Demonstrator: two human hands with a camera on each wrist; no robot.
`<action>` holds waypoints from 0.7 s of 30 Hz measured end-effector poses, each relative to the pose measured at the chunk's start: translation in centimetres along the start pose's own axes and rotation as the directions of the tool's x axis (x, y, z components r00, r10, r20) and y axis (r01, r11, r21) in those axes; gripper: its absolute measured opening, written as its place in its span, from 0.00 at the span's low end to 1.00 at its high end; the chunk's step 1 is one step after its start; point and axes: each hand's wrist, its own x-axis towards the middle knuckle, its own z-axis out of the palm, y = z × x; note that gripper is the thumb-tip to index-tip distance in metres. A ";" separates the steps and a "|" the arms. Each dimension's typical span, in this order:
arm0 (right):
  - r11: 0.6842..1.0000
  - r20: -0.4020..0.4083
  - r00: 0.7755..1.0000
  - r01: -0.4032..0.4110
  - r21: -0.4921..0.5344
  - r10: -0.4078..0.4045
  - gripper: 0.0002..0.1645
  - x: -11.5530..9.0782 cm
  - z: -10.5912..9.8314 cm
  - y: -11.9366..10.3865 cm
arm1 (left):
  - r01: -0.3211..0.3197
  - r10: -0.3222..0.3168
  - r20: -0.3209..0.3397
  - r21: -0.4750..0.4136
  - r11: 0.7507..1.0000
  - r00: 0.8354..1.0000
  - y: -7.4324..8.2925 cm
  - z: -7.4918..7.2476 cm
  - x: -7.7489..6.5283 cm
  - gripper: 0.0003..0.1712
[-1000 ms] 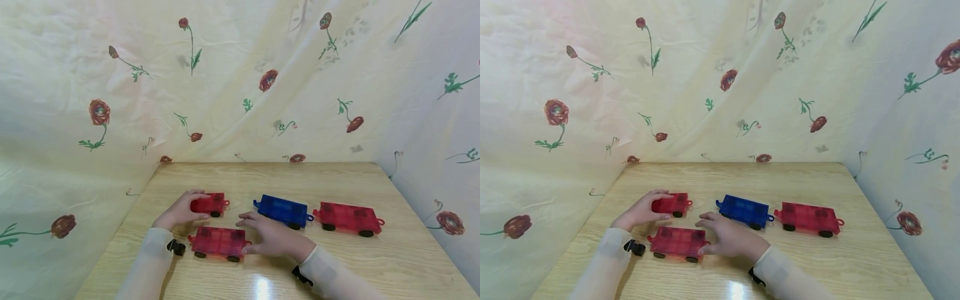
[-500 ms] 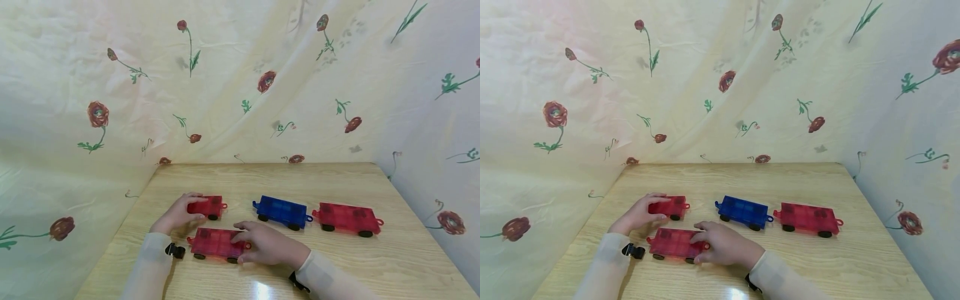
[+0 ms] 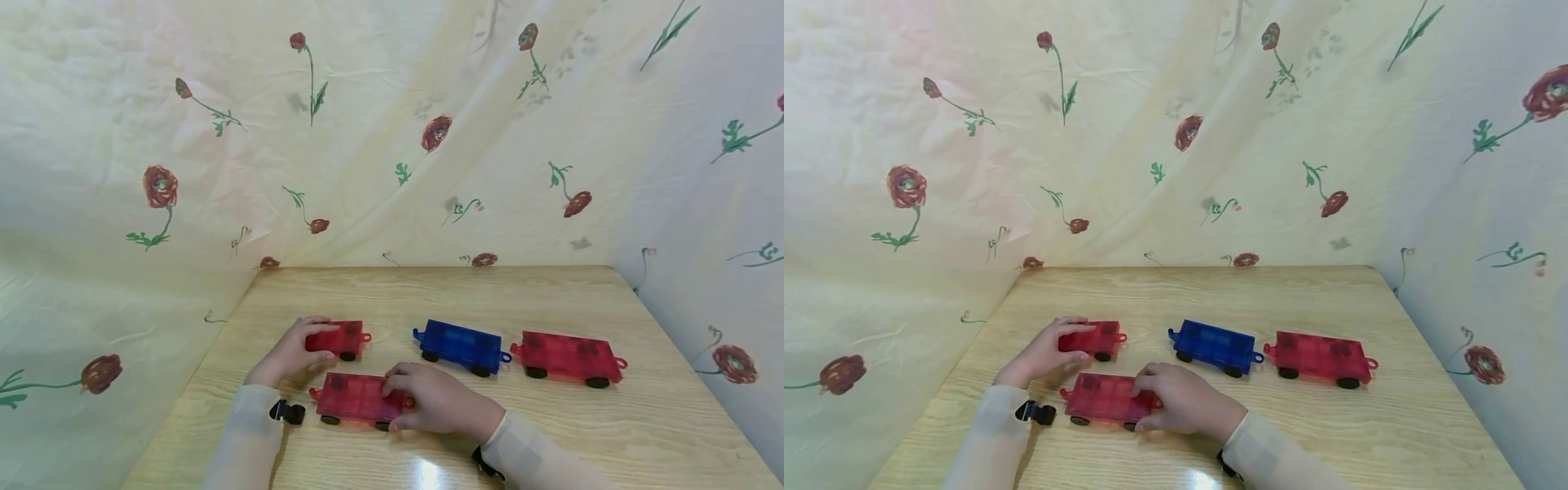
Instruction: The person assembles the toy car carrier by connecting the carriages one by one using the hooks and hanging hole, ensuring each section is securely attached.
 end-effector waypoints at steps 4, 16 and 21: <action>1.000 -0.008 1.000 -0.008 0.000 0.008 0.23 0.1 0.1 0.3 | 0.014 -0.014 -0.014 -0.007 1.000 1.000 -0.2 0.2 -0.3 0.35; 0.996 -0.008 0.997 -0.079 -0.027 0.079 0.23 0.0 -0.2 0.3 | -0.038 0.036 -0.088 -0.020 0.999 0.995 -0.8 0.6 -0.7 0.35; 0.992 -0.003 0.994 -0.113 -0.048 0.113 0.24 -0.1 -0.3 0.3 | -0.028 0.025 -0.122 -0.023 0.999 0.992 -0.7 0.6 -0.8 0.34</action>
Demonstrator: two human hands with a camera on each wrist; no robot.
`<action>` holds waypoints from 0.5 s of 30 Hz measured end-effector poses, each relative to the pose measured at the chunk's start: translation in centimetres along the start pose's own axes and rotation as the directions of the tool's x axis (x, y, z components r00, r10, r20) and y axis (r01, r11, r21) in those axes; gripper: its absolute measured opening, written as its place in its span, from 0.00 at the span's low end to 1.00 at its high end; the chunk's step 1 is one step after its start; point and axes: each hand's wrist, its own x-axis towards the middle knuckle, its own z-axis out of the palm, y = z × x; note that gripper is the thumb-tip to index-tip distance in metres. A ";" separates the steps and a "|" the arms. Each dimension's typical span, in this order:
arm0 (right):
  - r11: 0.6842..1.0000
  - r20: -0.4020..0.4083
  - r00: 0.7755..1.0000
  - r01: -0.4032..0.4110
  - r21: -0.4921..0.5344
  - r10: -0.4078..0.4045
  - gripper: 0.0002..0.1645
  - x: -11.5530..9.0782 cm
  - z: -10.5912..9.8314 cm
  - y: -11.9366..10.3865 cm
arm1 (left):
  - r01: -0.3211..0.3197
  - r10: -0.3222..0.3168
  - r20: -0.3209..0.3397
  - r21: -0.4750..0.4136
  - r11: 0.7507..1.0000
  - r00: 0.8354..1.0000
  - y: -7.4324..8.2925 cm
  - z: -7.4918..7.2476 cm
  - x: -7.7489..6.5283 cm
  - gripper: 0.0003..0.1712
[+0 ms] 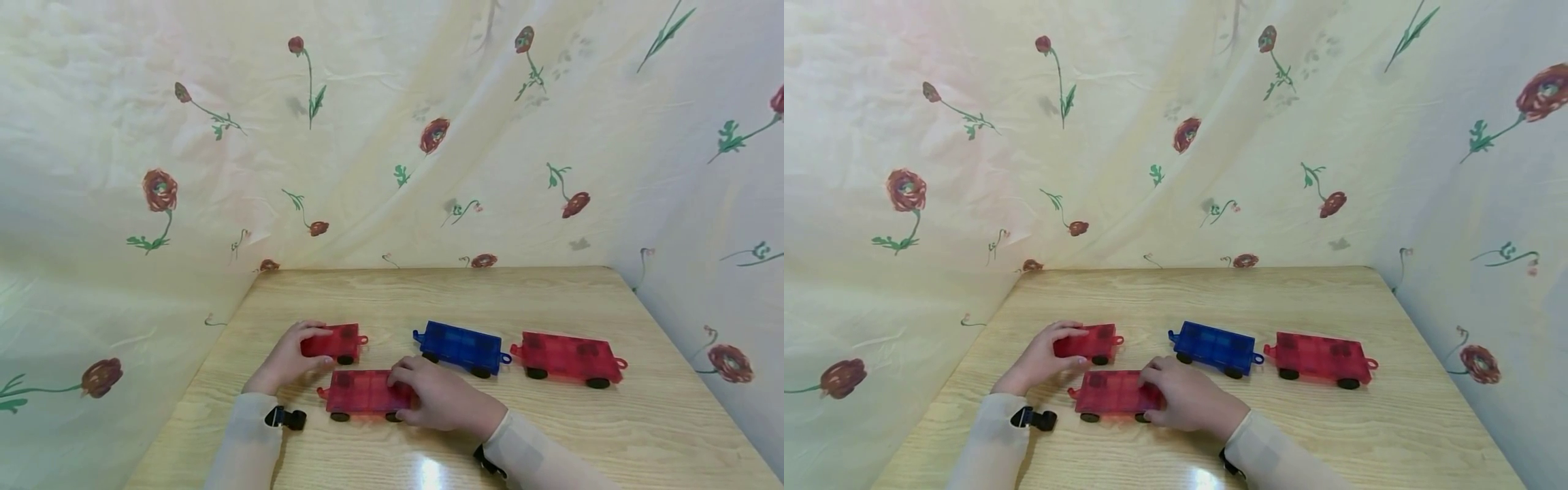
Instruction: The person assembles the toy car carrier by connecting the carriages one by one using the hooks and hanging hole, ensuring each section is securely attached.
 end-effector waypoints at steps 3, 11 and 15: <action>1.000 -0.002 1.000 -0.002 0.008 0.002 0.24 0.0 0.0 0.1 | 0.003 -0.003 -0.004 0.011 1.000 1.000 0.0 0.0 0.0 0.33; 1.000 -0.046 0.999 0.016 0.018 -0.015 0.23 0.0 -0.1 0.5 | 0.009 -0.008 -0.014 0.029 1.000 1.000 0.0 0.0 -0.1 0.33; 1.000 -0.061 0.998 0.000 0.020 0.001 0.23 0.0 -0.2 0.8 | 0.011 -0.010 -0.027 0.031 0.999 1.000 -0.2 0.0 -0.1 0.32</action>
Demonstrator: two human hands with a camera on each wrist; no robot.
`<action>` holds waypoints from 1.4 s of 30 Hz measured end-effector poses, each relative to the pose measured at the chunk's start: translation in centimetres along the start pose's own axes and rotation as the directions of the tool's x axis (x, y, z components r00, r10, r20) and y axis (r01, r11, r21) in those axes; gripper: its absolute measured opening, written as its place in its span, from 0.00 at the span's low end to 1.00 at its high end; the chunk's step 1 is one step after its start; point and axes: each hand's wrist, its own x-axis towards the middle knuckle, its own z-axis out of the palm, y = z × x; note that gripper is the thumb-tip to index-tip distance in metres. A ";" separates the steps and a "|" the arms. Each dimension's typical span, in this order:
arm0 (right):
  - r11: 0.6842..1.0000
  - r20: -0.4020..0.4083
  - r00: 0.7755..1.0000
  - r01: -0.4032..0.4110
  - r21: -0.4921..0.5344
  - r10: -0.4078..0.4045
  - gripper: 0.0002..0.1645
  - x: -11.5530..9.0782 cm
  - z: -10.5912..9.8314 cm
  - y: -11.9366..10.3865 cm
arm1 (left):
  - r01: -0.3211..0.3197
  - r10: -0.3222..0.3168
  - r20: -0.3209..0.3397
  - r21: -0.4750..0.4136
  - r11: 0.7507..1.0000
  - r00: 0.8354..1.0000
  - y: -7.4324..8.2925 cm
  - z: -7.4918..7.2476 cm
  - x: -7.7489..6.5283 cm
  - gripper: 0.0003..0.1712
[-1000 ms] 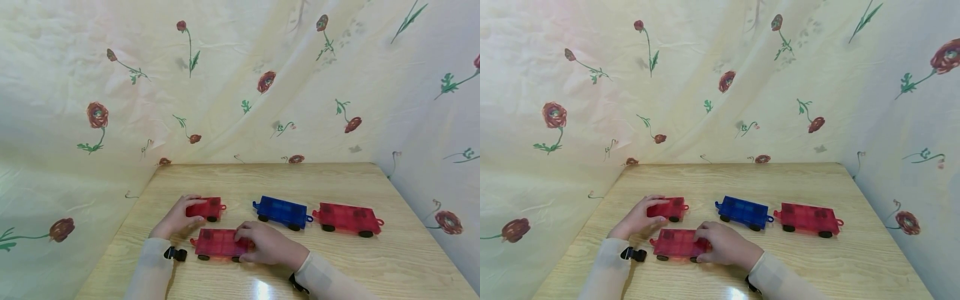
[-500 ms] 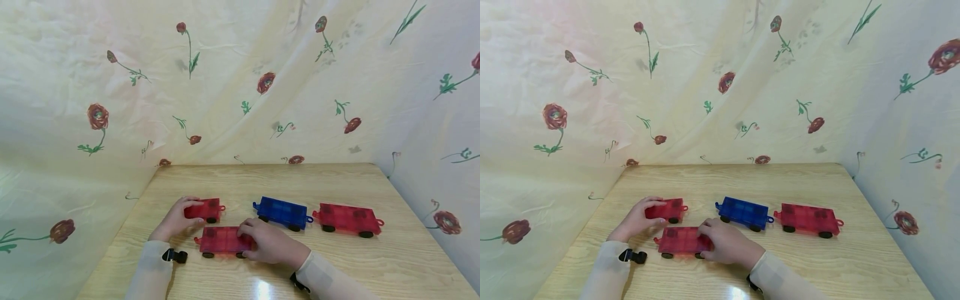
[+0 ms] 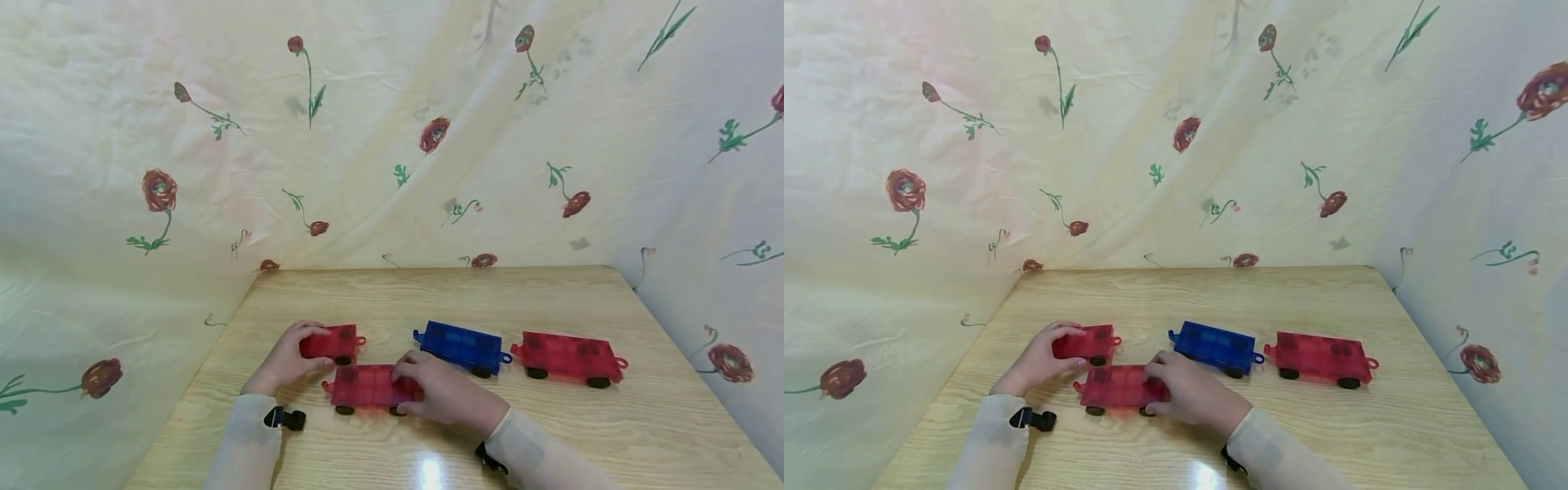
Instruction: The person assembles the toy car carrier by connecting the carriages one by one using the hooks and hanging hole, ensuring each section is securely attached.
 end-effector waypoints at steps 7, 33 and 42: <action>0.999 -0.021 0.999 -0.040 -0.013 0.039 0.23 0.1 -0.1 0.2 | 0.038 -0.039 -0.016 -0.052 0.998 0.999 -0.1 -0.2 -0.2 0.28; 0.988 -0.082 0.986 -0.150 -0.027 0.148 0.23 0.2 -0.2 0.8 | 0.045 -0.057 -0.121 -0.100 0.994 0.991 -1.4 -1.4 -1.0 0.28; 0.980 -0.094 0.977 -0.196 -0.035 0.192 0.24 0.4 -0.3 0.9 | 0.042 -0.059 -0.130 -0.125 0.991 0.990 -1.5 -2.2 -1.3 0.28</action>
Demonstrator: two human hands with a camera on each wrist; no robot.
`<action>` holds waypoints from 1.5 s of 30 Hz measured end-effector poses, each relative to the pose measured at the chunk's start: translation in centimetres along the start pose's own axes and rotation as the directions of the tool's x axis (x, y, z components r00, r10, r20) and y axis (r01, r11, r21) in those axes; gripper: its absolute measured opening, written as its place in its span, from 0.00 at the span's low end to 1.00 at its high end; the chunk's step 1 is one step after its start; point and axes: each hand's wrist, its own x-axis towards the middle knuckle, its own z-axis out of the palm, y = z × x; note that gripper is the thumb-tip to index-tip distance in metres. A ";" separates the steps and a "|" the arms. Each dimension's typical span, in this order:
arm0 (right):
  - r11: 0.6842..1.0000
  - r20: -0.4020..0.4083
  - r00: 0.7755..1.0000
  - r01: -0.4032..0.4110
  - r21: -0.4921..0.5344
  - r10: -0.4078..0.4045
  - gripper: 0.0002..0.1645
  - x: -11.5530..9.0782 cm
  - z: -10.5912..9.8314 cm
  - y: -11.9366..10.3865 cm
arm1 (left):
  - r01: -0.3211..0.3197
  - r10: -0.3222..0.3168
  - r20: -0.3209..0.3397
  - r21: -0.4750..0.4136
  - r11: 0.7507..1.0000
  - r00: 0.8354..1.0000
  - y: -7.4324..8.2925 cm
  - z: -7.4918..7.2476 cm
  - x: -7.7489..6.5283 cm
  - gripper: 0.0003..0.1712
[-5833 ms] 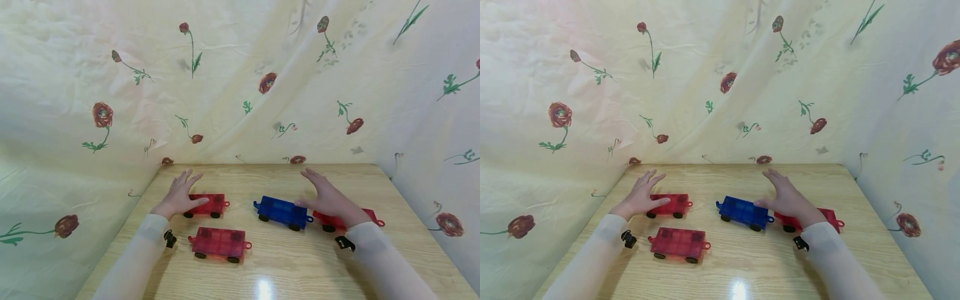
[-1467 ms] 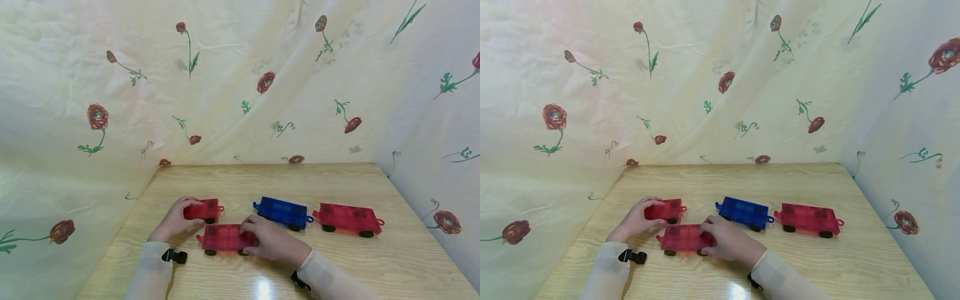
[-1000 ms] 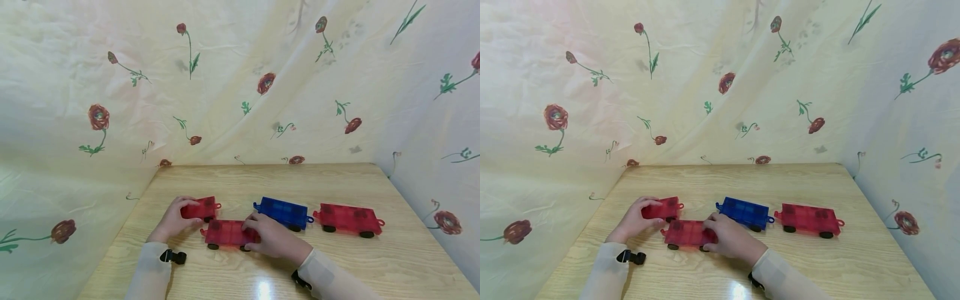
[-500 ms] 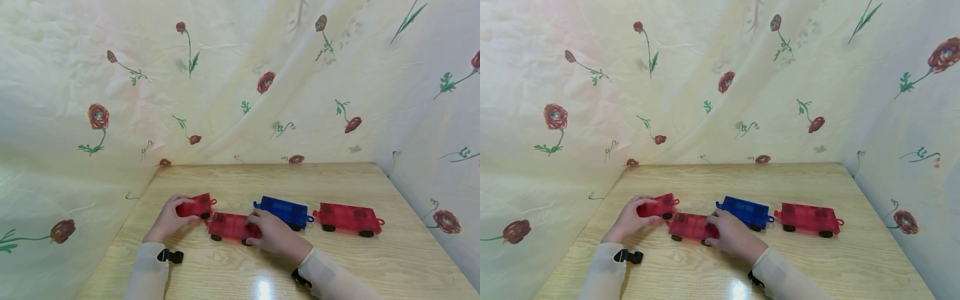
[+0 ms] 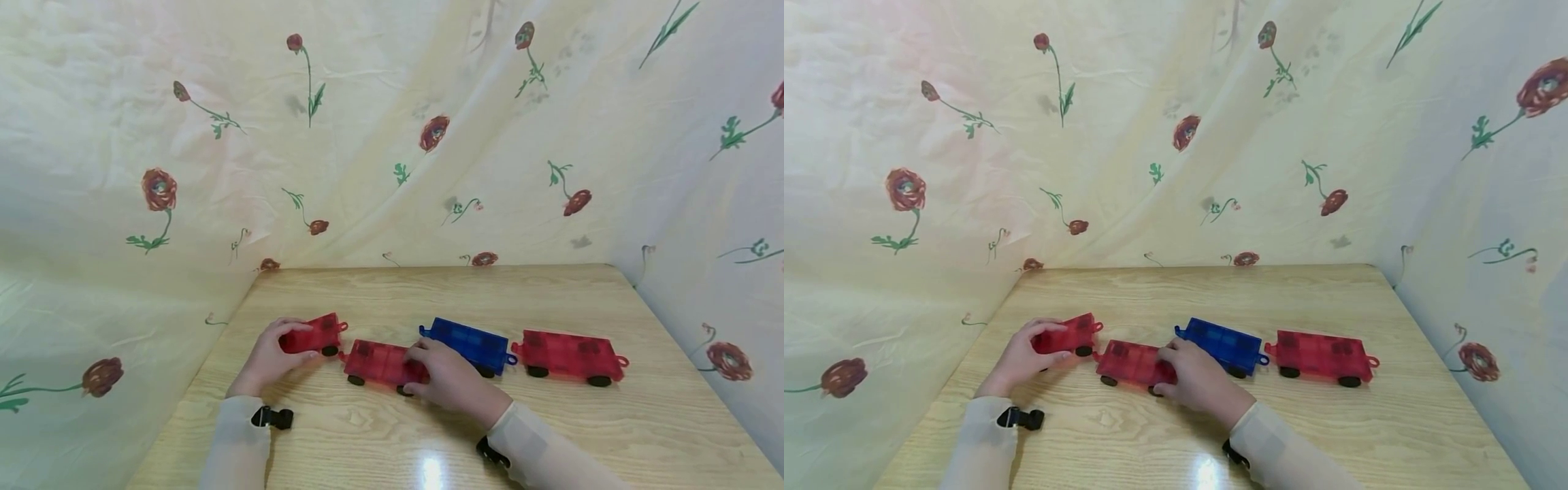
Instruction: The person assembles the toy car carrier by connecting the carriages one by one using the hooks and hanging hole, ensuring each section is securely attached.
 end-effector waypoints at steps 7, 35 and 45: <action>1.000 -0.009 1.000 -0.026 -0.006 0.026 0.25 0.1 0.1 0.1 | 0.019 -0.019 -0.003 -0.009 1.000 1.000 -0.6 -0.8 -0.3 0.31; 0.998 -0.038 0.998 -0.054 -0.011 0.053 0.26 0.2 0.1 0.3 | 0.024 -0.026 0.090 0.028 0.999 0.996 0.4 0.3 -0.2 0.29; 0.998 -0.035 0.998 -0.053 -0.017 0.053 0.26 0.3 0.1 0.3 | 0.018 -0.018 0.121 0.002 1.000 0.993 0.5 0.3 -0.2 0.27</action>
